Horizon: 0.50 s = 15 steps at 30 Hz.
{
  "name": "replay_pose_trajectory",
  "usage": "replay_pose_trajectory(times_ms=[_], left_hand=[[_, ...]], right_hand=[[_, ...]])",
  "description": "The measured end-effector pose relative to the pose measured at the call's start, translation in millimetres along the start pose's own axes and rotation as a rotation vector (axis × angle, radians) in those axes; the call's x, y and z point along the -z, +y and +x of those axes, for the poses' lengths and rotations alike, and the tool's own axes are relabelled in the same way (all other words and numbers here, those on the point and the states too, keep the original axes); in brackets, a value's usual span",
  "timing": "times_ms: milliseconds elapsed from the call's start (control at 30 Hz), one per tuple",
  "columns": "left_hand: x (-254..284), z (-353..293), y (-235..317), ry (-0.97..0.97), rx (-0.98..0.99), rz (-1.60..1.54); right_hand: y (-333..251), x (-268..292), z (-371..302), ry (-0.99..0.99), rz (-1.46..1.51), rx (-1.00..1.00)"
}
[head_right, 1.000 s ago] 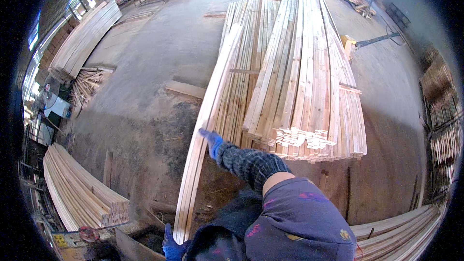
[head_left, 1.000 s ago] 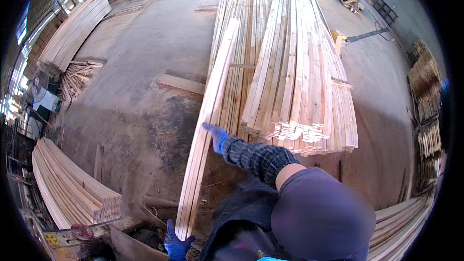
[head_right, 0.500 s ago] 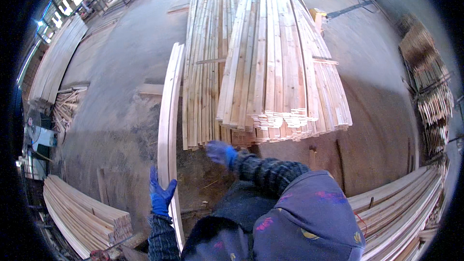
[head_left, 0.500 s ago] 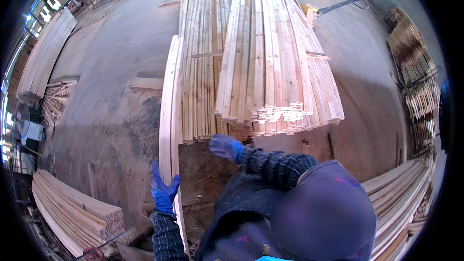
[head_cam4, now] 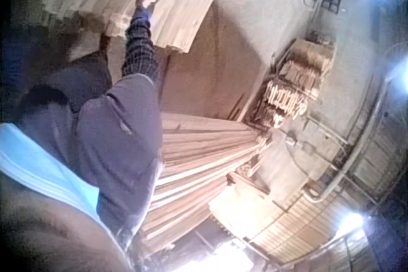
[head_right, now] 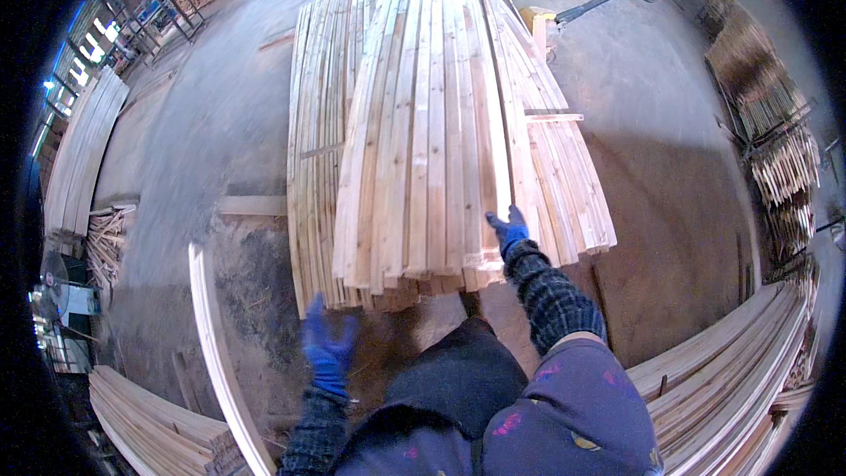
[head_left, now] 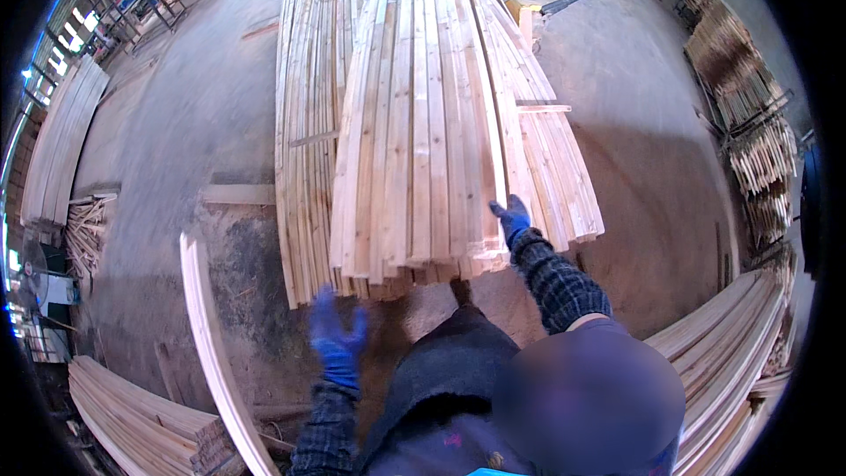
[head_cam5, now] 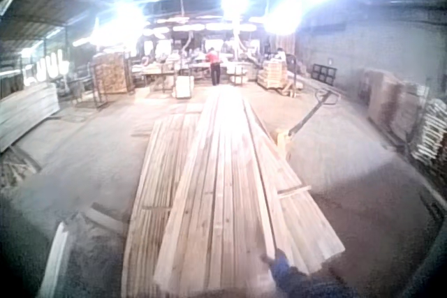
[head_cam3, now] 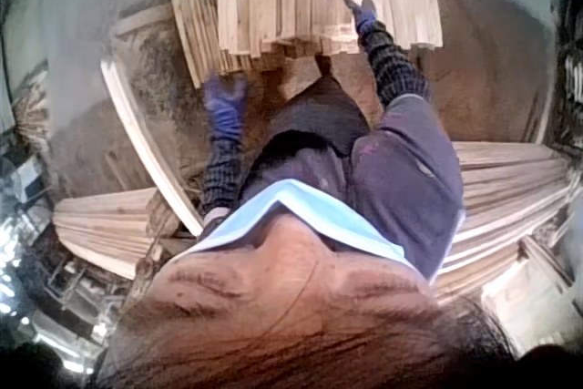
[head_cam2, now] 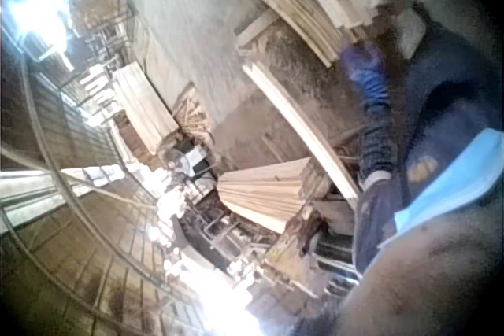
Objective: The person repeatedly picks up long, light-colored wooden planks from a pile and carries them to a nearby stack, placing them on top. The person wears blue gloves and a dark shirt while performing this repetitive task in a workshop environment.
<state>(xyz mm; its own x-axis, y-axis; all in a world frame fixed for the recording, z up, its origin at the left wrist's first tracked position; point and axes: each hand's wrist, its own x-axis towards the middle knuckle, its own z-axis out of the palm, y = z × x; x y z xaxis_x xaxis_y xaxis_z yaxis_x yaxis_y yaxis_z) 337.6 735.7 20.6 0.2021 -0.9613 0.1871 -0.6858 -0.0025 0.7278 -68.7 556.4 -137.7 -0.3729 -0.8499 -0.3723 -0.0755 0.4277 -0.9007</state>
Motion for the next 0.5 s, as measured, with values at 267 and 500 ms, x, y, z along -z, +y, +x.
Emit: replay_pose_trajectory(times_ms=[267,500], left_hand=[[-283,-30,72,-0.877,0.516,-0.756],[-368,4,103,-0.649,1.294,-1.065]], right_hand=[[20,1,26,-0.305,-0.21,-0.037],[22,21,37,-0.379,-0.278,0.015]])
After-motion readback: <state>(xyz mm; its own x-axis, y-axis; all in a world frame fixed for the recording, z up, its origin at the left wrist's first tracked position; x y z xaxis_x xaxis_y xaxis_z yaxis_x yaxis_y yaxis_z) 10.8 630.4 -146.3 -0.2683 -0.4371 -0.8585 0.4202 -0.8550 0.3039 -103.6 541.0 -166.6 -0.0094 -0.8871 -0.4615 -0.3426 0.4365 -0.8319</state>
